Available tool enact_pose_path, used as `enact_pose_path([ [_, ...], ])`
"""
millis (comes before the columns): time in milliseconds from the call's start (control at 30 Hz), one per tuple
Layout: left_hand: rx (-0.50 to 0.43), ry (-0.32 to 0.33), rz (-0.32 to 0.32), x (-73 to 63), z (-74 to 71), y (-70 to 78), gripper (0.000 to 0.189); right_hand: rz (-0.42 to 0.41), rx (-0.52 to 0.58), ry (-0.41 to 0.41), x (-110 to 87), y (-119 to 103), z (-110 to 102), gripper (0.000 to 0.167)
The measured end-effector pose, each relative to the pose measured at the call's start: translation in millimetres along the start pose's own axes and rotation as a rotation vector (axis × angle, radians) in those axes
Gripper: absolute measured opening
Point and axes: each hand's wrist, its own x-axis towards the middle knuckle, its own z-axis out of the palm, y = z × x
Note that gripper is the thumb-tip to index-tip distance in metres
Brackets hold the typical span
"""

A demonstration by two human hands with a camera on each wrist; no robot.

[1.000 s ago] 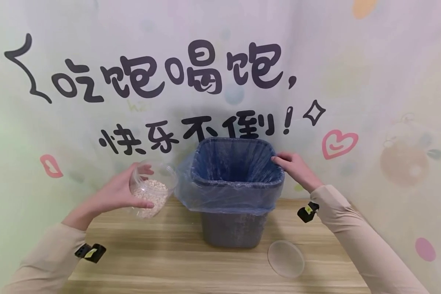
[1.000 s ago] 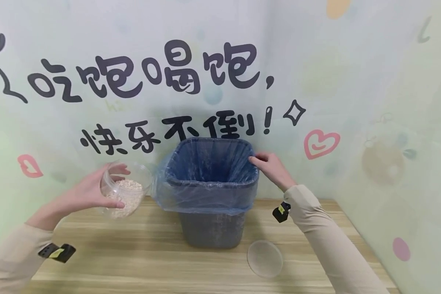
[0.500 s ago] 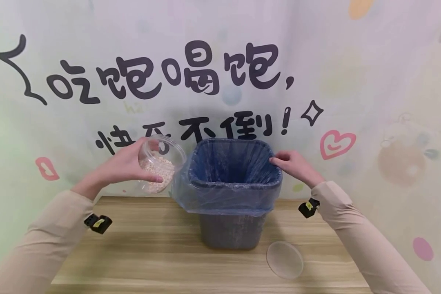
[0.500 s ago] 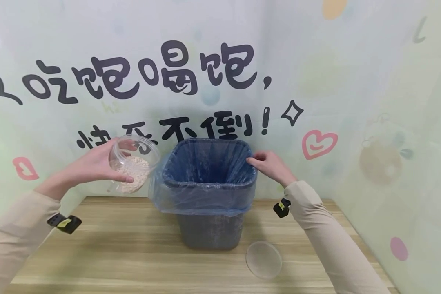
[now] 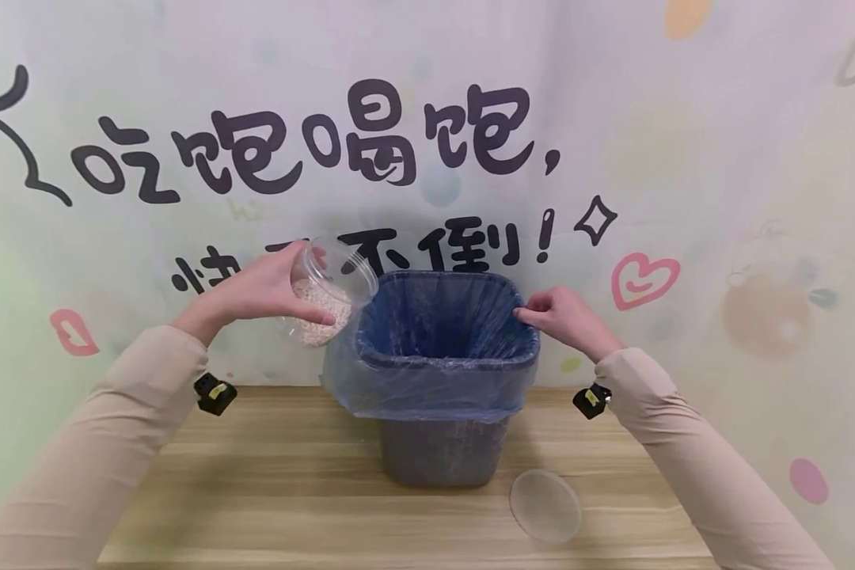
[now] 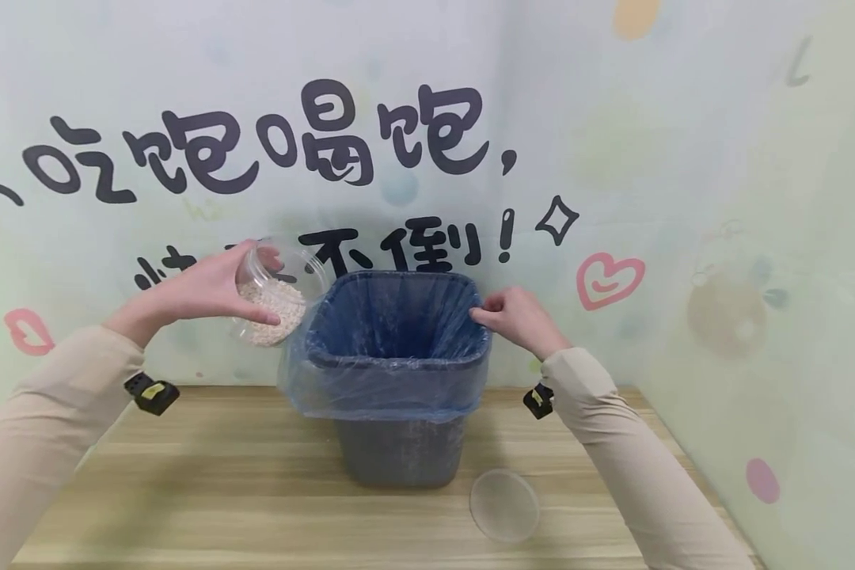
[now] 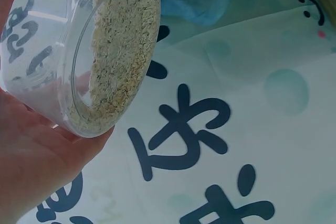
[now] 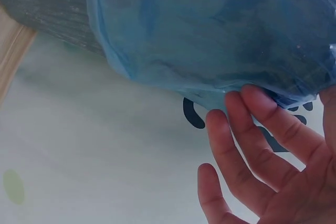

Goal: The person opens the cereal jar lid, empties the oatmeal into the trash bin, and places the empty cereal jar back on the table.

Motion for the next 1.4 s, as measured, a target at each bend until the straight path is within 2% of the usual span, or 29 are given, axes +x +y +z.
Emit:
enact_pose_path([
  [167, 0.019, -0.016, 0.007, 11.1, -6.2, 6.9, 0.086, 0.012, 0.006, 0.001, 0.9, -2, -1, 0.029],
  [300, 0.033, -0.056, 0.017, 20.6, -5.9, 10.2, 0.093, 0.027, 0.008, -0.008, 0.5, -3, -1, 0.028],
  [467, 0.088, -0.093, 0.054, 32.6, -4.7, 12.7, 0.099, 0.039, 0.002, -0.015, -0.4, -3, 0, 0.028],
  [600, 0.128, -0.118, 0.059, 39.3, -6.6, 16.0, 0.101, 0.045, -0.002, -0.01, -0.7, -2, 1, 0.027],
  [733, 0.172, -0.14, 0.056, 42.5, -10.4, 20.5, 0.102, 0.038, -0.005, -0.008, -0.5, -2, 2, 0.027],
  [967, 0.222, -0.195, 0.089, 46.9, -15.1, 28.4, 0.097, 0.042, 0.008, -0.008, 0.3, -3, 3, 0.028],
  [1200, 0.315, -0.216, 0.121, 44.8, -11.0, 32.5, 0.089, 0.035, 0.012, -0.016, 1.2, -4, 4, 0.031],
  [1400, 0.324, -0.224, 0.136, 46.0, -8.0, 37.3, 0.09, 0.039, 0.023, -0.029, 0.2, -2, 2, 0.031],
])
